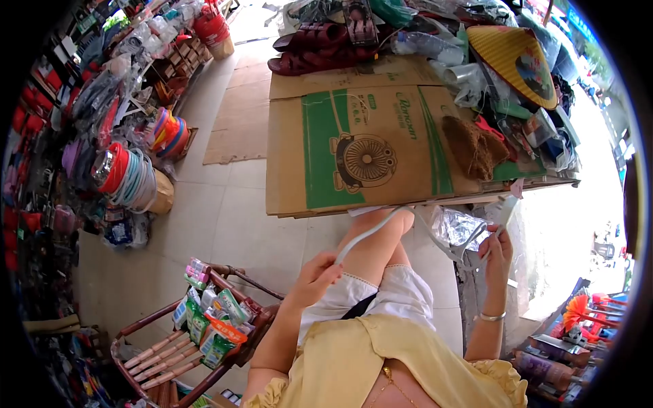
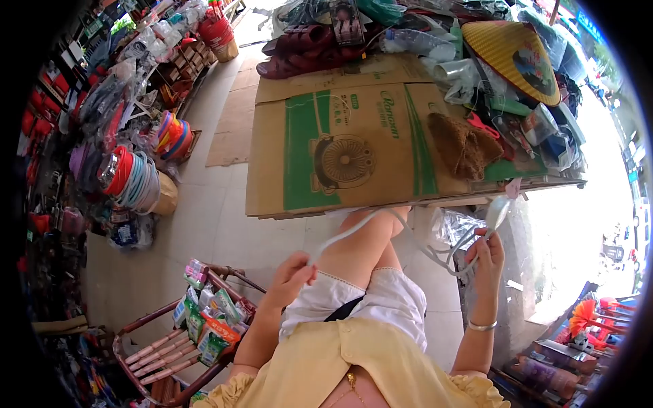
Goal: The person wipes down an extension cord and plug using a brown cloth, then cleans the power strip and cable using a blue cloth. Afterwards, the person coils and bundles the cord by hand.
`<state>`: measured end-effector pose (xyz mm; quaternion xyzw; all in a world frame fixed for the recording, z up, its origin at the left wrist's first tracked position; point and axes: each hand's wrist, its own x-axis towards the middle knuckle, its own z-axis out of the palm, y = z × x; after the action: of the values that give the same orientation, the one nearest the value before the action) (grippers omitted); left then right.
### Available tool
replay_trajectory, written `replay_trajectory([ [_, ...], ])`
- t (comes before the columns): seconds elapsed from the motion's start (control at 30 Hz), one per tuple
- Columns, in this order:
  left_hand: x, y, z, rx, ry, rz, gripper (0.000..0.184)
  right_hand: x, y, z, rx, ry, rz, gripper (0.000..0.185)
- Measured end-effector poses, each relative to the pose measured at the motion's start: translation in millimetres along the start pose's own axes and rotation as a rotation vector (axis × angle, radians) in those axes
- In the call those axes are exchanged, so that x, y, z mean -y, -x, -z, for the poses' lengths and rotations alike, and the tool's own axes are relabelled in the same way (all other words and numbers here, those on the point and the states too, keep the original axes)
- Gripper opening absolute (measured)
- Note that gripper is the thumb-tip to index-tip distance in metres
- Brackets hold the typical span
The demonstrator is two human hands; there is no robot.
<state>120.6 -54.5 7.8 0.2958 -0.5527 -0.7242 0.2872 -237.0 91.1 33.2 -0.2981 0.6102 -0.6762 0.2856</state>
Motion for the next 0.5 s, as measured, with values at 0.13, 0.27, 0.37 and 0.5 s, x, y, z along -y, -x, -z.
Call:
replay_trajectory([
  [0.13, 45, -19, -5, 0.105, -0.266, 0.010, 0.011, -22, -1, -1, 0.017, 0.170, -0.024, 0.014],
  [0.27, 59, -21, -1, 0.073, -0.809, -0.300, 0.019, -47, -1, -2, 0.017, 0.195, -0.119, 0.013],
  [0.37, 62, -19, 16, 0.014, -0.745, -0.212, 0.025, -71, -1, 8, -0.037, 0.326, -0.202, 0.018],
  [0.5, 71, -36, 81, 0.074, -0.490, 0.139, 0.034, -89, -2, 15, -0.065, 0.348, -0.301, 0.017],
])
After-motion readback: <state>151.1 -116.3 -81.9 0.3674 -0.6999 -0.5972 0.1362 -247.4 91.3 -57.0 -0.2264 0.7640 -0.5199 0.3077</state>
